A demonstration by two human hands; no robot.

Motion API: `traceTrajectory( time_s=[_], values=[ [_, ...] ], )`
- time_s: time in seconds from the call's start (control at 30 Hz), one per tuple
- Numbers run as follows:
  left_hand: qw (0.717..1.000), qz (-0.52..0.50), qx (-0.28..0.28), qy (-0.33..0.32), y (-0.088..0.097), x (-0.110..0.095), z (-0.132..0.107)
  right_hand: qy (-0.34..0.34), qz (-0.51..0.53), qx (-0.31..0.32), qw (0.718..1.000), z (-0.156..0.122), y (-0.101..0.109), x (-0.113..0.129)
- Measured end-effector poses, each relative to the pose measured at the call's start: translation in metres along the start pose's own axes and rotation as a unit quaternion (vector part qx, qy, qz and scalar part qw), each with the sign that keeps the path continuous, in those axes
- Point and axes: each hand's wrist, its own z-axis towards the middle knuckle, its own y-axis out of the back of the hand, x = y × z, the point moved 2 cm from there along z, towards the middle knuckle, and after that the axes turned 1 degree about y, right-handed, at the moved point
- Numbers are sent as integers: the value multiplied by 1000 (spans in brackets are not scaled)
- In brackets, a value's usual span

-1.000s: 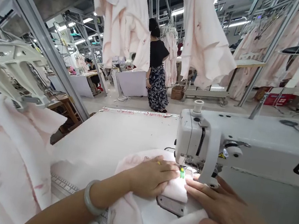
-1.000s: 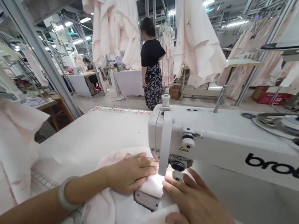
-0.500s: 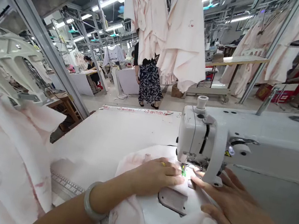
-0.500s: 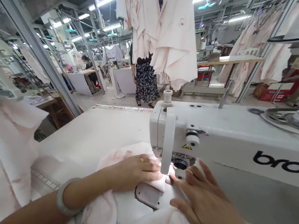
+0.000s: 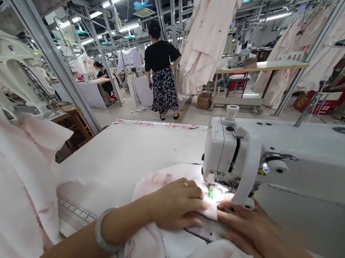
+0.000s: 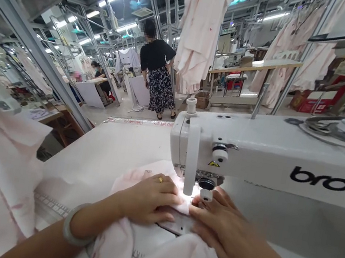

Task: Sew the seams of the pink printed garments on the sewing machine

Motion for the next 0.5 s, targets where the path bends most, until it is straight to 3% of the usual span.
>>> traceTrajectory(
  time_s=[0.13,0.3,0.5],
  values=[
    [1000,-2,0,31,0,-2,5,-85,58,22,994,8,-13,0],
    [998,-37,-13,53,5,-4,7,-157,151,-9,976,22,-20,8],
    [995,23,-94,28,0,-7,6,-179,176,-46,967,22,-21,13]
  ],
)
